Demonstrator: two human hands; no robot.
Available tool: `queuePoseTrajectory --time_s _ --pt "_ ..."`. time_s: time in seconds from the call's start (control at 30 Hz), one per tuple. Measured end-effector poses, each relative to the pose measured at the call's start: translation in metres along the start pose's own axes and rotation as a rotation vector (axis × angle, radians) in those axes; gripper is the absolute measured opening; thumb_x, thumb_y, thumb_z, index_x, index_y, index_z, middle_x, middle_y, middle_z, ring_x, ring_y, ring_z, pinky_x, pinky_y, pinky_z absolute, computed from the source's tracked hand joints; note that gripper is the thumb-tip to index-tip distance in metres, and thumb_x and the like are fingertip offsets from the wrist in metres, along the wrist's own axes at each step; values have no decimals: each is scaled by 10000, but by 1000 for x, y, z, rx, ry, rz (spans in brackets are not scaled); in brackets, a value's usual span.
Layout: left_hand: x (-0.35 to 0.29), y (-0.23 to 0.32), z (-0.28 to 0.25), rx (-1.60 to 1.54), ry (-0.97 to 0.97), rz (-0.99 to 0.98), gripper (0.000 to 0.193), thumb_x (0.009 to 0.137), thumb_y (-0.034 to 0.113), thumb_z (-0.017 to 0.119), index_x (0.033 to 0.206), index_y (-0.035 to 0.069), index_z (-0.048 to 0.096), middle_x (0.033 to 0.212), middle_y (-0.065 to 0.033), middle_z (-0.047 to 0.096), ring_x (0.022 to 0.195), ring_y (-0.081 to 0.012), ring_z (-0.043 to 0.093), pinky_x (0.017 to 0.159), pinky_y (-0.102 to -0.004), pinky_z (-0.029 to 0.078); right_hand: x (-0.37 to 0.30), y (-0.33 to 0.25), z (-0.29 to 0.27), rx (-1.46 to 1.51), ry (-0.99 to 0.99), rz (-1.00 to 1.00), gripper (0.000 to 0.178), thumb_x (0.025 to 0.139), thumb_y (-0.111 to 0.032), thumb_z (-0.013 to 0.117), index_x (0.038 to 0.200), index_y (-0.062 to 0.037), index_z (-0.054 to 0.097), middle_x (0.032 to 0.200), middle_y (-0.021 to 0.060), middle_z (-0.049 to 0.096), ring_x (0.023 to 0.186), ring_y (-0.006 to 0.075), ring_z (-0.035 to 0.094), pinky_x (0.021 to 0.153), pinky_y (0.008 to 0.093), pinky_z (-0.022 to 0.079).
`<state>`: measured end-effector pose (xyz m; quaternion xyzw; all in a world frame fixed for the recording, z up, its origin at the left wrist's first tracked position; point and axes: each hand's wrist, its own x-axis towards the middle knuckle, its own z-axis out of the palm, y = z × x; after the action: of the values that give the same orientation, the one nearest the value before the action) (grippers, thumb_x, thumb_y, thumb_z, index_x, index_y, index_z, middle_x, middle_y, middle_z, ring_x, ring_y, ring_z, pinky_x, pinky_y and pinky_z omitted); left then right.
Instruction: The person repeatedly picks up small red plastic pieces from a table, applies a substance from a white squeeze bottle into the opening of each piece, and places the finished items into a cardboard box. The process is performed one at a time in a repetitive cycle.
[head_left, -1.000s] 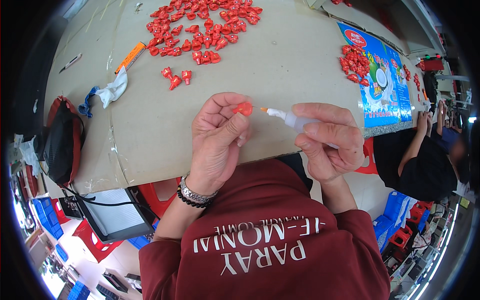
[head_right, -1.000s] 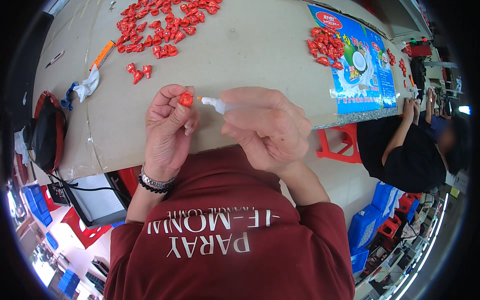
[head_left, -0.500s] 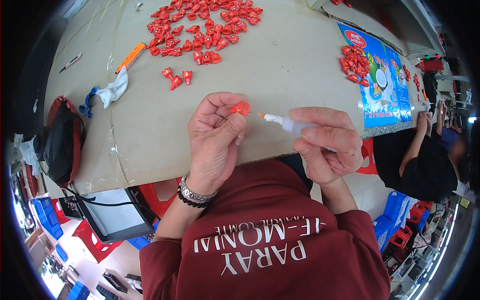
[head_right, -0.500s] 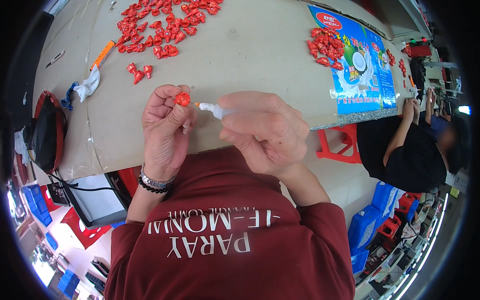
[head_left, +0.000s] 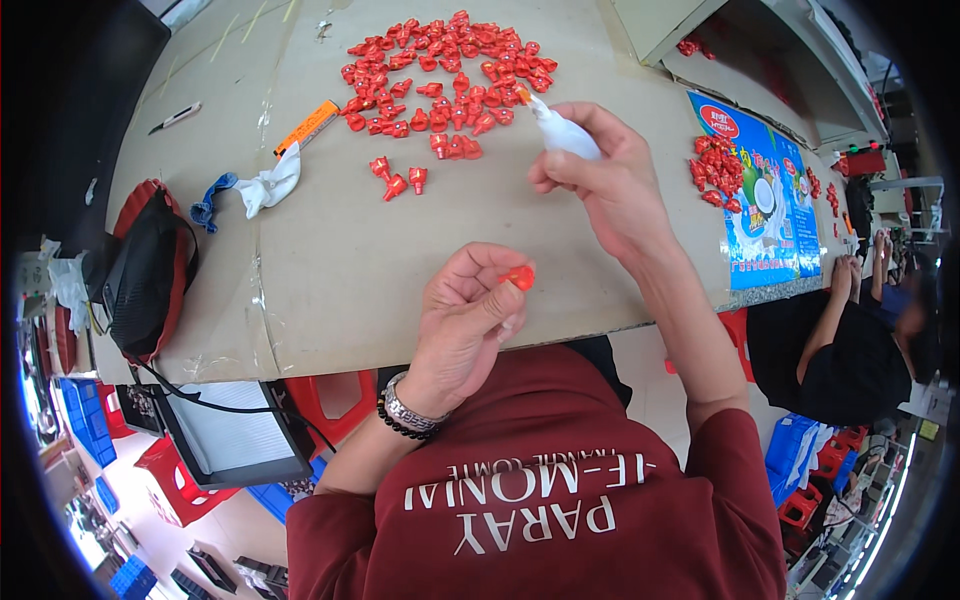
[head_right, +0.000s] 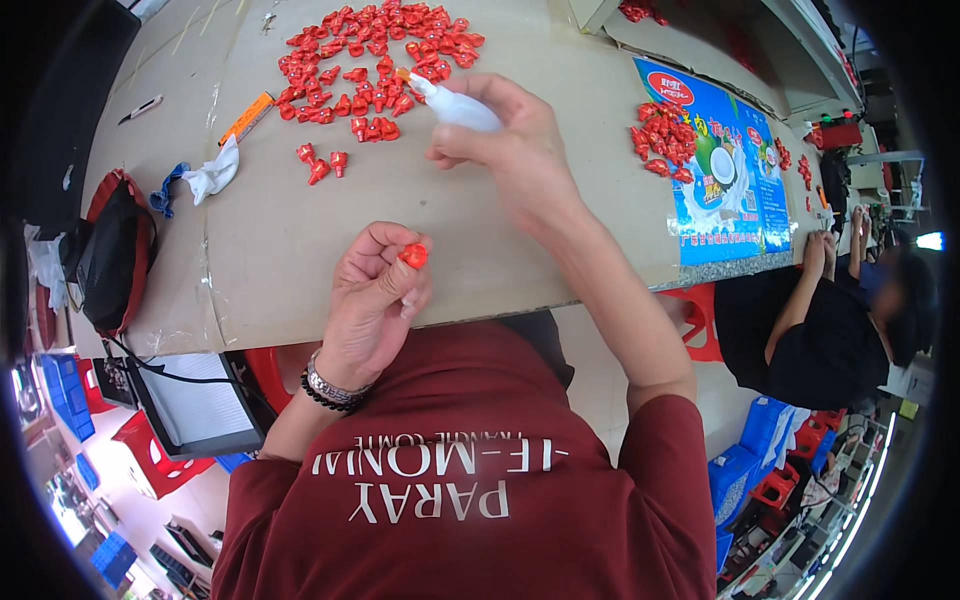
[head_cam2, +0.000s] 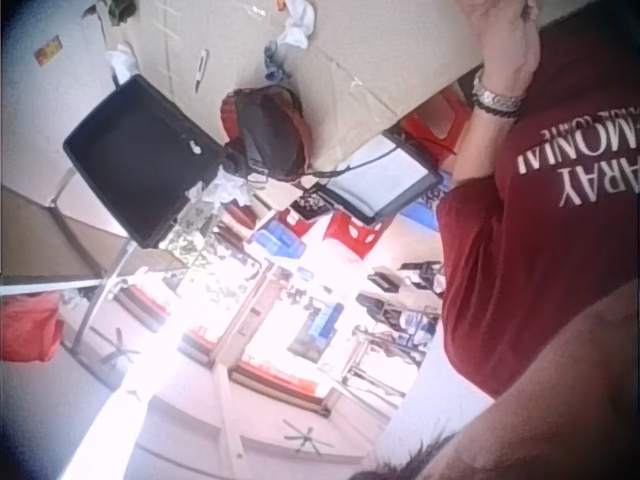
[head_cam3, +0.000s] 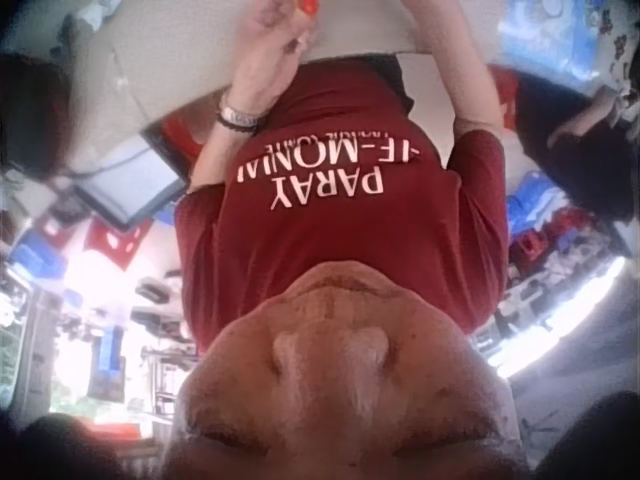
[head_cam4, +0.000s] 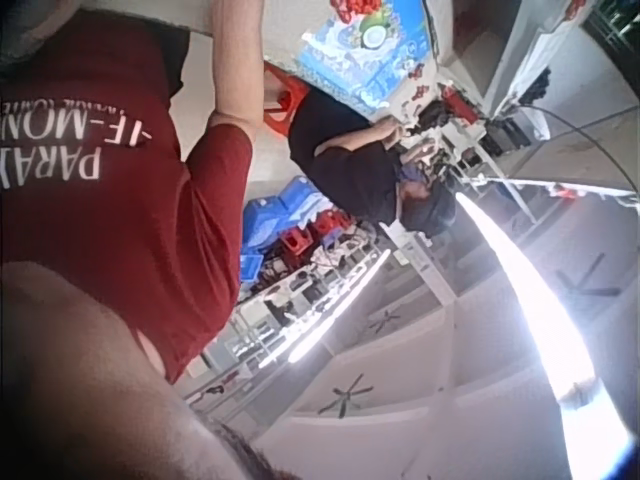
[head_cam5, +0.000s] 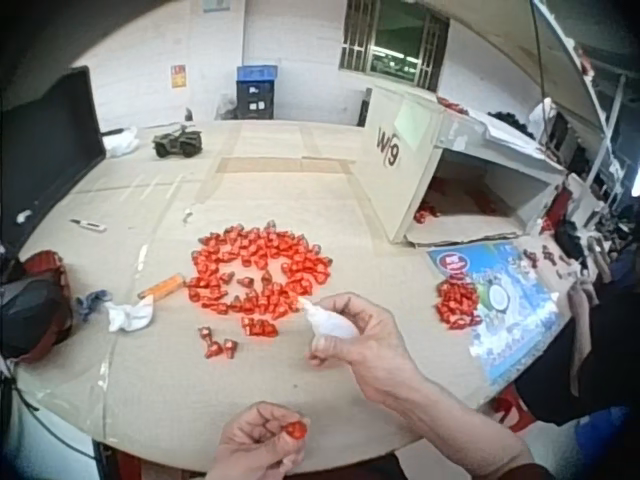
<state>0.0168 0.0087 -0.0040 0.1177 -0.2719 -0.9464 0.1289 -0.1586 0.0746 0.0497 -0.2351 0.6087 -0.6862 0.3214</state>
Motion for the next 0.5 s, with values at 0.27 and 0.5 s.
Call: queuePoseTrajectory --time_s 0.27,0.5 --pt "-15 8 -10 -28 -29 -2 206 868 80 646 1050 35 559 859 -21 609 581 -55 424 513 -208 329 52 19 24 -904 -78 -133 234 783 -130 669 962 -15 571 812 108 619 694 221 648 611 352 504" --pt "-16 12 -8 8 45 -16 212 851 109 668 1025 53 561 974 -60 630 575 -71 438 507 -214 342 38 27 32 -1229 -46 -403 212 758 -223 693 894 -70 638 877 127 637 806 323 621 695 414 480"
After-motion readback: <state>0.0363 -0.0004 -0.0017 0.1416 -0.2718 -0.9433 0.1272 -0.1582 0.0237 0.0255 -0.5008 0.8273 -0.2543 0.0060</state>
